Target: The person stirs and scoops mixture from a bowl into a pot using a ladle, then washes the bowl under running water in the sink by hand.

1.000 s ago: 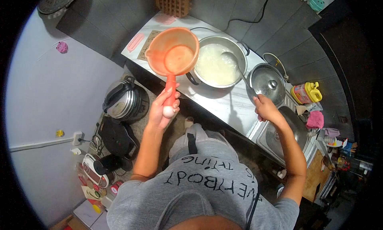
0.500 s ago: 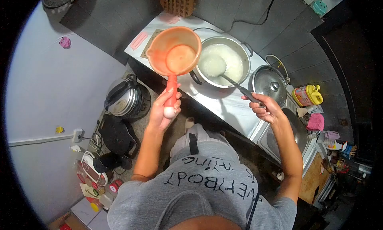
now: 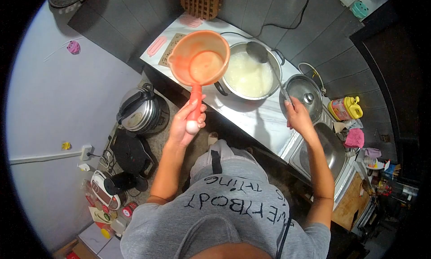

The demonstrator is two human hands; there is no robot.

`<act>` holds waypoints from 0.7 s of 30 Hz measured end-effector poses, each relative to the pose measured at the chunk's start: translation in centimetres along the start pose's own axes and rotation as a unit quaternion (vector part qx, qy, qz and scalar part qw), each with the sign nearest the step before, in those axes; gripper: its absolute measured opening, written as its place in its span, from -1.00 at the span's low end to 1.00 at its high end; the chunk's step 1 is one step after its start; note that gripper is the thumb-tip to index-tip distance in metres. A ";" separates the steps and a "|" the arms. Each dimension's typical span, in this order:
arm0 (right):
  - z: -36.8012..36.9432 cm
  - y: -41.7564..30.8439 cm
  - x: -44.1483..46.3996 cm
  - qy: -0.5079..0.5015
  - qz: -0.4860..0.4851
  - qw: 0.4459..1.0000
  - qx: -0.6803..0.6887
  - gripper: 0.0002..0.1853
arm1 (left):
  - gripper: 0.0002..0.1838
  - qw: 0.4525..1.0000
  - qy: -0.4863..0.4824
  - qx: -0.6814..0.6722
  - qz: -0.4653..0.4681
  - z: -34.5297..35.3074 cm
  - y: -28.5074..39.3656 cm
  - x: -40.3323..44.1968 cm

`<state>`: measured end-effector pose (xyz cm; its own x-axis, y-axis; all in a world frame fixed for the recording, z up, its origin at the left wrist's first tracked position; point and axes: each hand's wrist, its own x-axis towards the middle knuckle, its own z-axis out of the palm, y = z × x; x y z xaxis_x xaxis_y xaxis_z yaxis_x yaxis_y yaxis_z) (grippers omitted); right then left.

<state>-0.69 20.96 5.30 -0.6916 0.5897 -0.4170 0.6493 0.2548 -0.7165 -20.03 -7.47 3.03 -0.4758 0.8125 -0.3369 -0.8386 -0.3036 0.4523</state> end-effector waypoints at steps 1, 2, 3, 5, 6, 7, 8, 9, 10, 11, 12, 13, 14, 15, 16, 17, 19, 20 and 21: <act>1.0 1.0 0.5 0.067 -0.077 0.991 -0.089 -0.64 | -0.57 1.000 0.000 0.001 0.000 0.1 0.0 0.0; 1.8 1.6 0.8 0.132 -0.153 0.963 -0.176 -0.65 | -0.57 1.000 0.001 0.003 0.000 0.2 0.0 0.0; 2.6 1.4 0.9 0.152 -0.186 0.950 -0.198 -0.65 | -0.57 1.000 0.002 0.005 0.000 0.2 0.0 0.0; 4.0 1.0 1.3 0.155 -0.183 0.945 -0.221 -0.64 | -0.57 1.000 0.003 0.009 -0.001 0.3 0.0 0.0; 4.5 1.2 1.6 0.157 -0.180 0.940 -0.245 -0.63 | -0.56 1.000 0.005 0.011 -0.002 0.4 0.0 0.0; 5.1 1.6 2.0 0.167 -0.202 0.927 -0.268 -0.60 | -0.56 1.000 0.005 0.012 -0.002 0.5 0.0 -0.1; 5.3 1.8 2.0 0.167 -0.202 0.927 -0.267 -0.60 | -0.56 1.000 0.012 0.019 0.003 0.7 0.0 -0.1; 5.7 1.5 1.5 0.158 -0.186 0.926 -0.288 -0.57 | -0.55 0.999 0.019 0.025 0.008 0.8 0.0 -0.2; 6.0 1.2 1.0 0.148 -0.170 0.924 -0.308 -0.54 | -0.55 0.999 0.019 0.026 0.008 0.7 0.0 -0.2; 6.0 1.0 0.6 0.141 -0.168 0.922 -0.318 -0.54 | -0.55 0.999 0.022 0.028 0.009 0.7 -0.1 -0.2; 6.0 1.1 0.1 0.140 -0.166 0.923 -0.318 -0.54 | -0.56 0.999 0.025 0.030 0.010 0.6 -0.2 -0.3; 6.0 1.3 -0.2 0.138 -0.172 0.920 -0.323 -0.54 | -0.56 0.999 0.025 0.030 0.008 0.6 -0.3 -0.3; 6.0 1.4 -0.6 0.136 -0.178 0.917 -0.329 -0.54 | -0.56 0.999 0.025 0.028 0.006 0.6 -0.3 -0.2; 5.9 1.4 -1.1 0.136 -0.177 0.918 -0.329 -0.54 | -0.56 0.999 0.024 0.025 0.003 0.6 -0.3 -0.2; 5.7 1.3 -1.7 0.124 -0.171 0.917 -0.337 -0.53 | -0.56 0.999 0.023 0.026 0.002 0.5 -0.4 -0.1; 5.6 1.2 -2.3 0.112 -0.164 0.917 -0.346 -0.52 | -0.57 1.000 0.018 0.021 -0.003 0.4 -0.4 -0.1; 5.3 1.3 -3.5 0.104 -0.164 0.915 -0.354 -0.51 | -0.58 1.000 0.012 0.016 -0.010 0.3 -0.6 -0.1; 5.1 1.3 -4.0 0.095 -0.166 0.912 -0.362 -0.51 | -0.58 1.000 0.011 0.016 -0.013 0.4 -0.6 0.0; 4.8 1.2 -4.5 0.096 -0.164 0.913 -0.362 -0.51 | -0.58 1.000 0.010 0.017 -0.016 0.5 -0.6 0.0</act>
<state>1.72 14.90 3.59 -0.8635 0.4961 -0.0905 0.5038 0.8405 -0.1992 -19.36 -7.06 3.15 -0.4547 0.8111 -0.3680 -0.8443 -0.2609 0.4681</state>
